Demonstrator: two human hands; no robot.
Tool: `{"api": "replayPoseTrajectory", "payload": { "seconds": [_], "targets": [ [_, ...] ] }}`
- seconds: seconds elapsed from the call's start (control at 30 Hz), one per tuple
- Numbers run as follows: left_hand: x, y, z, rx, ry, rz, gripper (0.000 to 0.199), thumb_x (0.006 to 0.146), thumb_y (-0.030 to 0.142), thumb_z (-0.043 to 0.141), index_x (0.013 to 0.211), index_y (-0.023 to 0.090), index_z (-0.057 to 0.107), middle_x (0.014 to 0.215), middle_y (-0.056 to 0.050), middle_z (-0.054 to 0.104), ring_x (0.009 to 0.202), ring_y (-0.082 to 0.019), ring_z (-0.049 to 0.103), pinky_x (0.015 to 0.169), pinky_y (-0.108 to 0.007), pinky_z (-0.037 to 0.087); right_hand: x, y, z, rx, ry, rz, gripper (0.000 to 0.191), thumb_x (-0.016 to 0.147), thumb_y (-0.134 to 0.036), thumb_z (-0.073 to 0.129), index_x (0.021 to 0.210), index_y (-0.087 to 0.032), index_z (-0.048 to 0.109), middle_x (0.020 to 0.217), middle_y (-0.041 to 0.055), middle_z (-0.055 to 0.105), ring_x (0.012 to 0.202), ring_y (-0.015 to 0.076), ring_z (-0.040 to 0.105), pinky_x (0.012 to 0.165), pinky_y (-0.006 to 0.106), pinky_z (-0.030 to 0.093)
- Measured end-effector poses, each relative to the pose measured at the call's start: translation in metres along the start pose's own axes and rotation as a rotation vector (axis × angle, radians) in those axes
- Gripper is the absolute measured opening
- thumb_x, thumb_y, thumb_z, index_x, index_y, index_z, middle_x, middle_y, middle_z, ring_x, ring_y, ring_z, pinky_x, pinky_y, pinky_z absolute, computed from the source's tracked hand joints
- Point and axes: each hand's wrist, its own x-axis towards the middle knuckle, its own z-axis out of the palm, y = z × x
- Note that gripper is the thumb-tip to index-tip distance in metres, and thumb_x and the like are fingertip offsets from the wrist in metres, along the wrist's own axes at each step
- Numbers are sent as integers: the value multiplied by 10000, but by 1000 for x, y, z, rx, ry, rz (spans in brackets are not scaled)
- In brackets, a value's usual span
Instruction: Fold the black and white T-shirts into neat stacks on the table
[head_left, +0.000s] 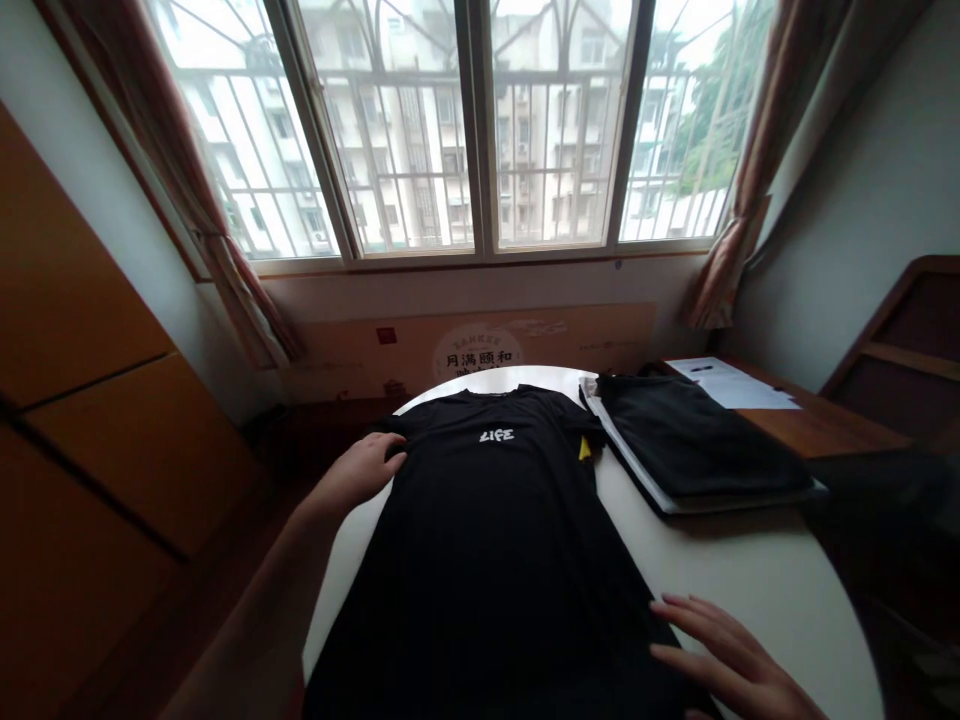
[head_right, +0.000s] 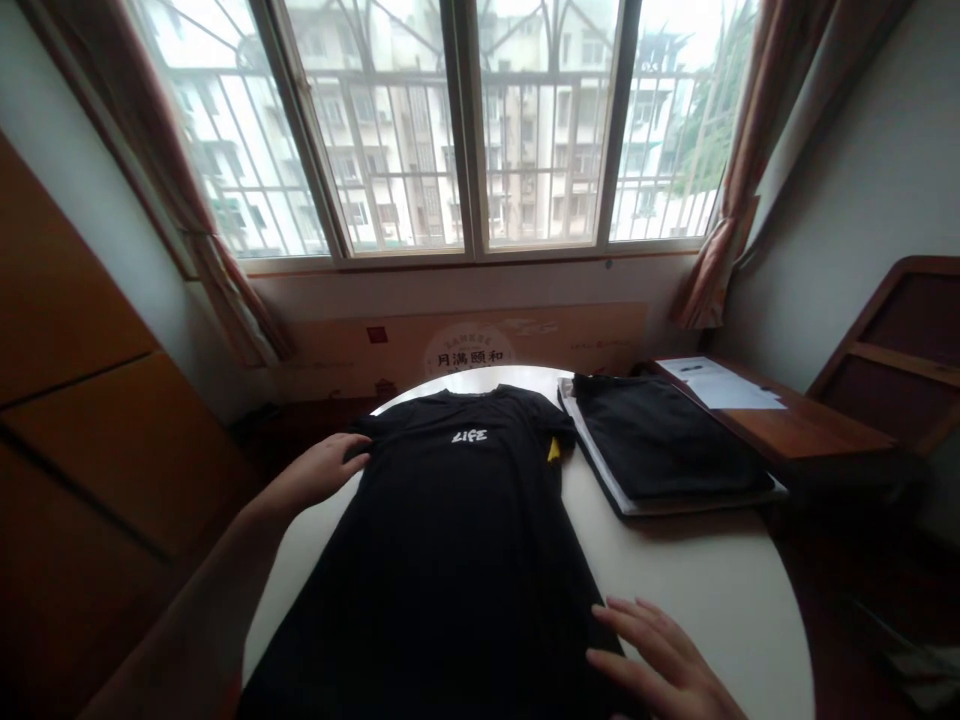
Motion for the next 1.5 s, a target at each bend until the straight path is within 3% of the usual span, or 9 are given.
{"api": "replayPoseTrajectory", "payload": {
  "seconds": [0.2, 0.3, 0.4, 0.53, 0.7, 0.93, 1.07, 1.2, 1.5],
  "targets": [
    [-134, 42, -27, -410, -101, 111, 272, 756, 454, 691, 935, 270, 780, 952, -58, 745, 884, -284, 677, 804, -350, 556, -12, -26, -19, -53, 19, -27, 253, 888, -324, 696, 1131, -315, 767, 1189, 54, 737, 1118, 236, 670, 973, 355, 541],
    [-200, 77, -10, -422, -253, 180, 214, 854, 404, 603, 973, 315, 756, 1009, -43, 724, 930, -246, 669, 829, -329, 559, -12, -31, -26, -40, -74, -48, 368, 852, -354, 731, 1217, -304, 732, 1184, 66, 734, 1070, 241, 675, 919, 340, 551],
    [-240, 105, 21, -358, -277, 269, 242, 821, 303, 653, 1044, 350, 736, 1086, -38, 705, 988, -239, 664, 877, -341, 559, -3, -47, -28, 3, -183, 29, 517, 834, -359, 737, 1341, -295, 659, 1215, 85, 712, 1074, 259, 658, 922, 366, 538],
    [-260, 131, 58, -277, -167, 310, 416, 750, 283, 757, 1160, 330, 705, 1188, -79, 687, 1100, -306, 631, 983, -453, 531, 16, -79, -22, 39, -233, 217, 609, 799, -246, 697, 1400, -296, 609, 1229, 80, 677, 1090, 270, 616, 968, 410, 493],
    [-266, 167, 79, -321, -116, 311, 466, 781, 250, 711, 1242, 281, 657, 1259, -109, 659, 1178, -319, 597, 1051, -473, 494, 34, -108, -4, -69, -233, 351, 590, 772, -185, 613, 1360, -207, 645, 1151, 109, 688, 1062, 292, 607, 971, 438, 460],
    [-265, 196, 108, -302, -58, 319, 715, 704, 177, 658, 1409, 226, 549, 1413, -145, 577, 1342, -365, 476, 1174, -554, 362, 49, -121, -9, -7, -150, 447, 436, 868, -137, 457, 1198, -237, 725, 1082, 65, 724, 997, 219, 689, 898, 324, 508],
    [-260, 191, 118, -258, 21, 292, 813, 656, 53, 518, 1450, 226, 520, 1405, -137, 590, 1330, -341, 508, 1152, -542, 397, 51, -117, -21, 198, -10, 455, 437, 868, -109, 406, 1169, -207, 708, 1132, 67, 723, 1047, 203, 688, 939, 320, 523],
    [-252, 164, 113, -216, 160, 259, 781, 678, -26, 408, 1364, 288, 612, 1317, -85, 662, 1249, -289, 582, 1092, -508, 466, 47, -109, -24, 301, 105, 396, 429, 871, -98, 383, 1157, -198, 686, 1103, 77, 714, 1044, 209, 684, 928, 333, 547],
    [-276, 21, 96, -99, 437, -77, 616, 738, 42, 399, 1188, 345, 690, 1309, -42, 647, 1224, -307, 598, 1038, -518, 510, 12, -85, -11, 86, 70, 358, 506, 839, -75, 419, 1251, -242, 662, 1052, 64, 715, 976, 209, 701, 872, 315, 580]
  ]
}}
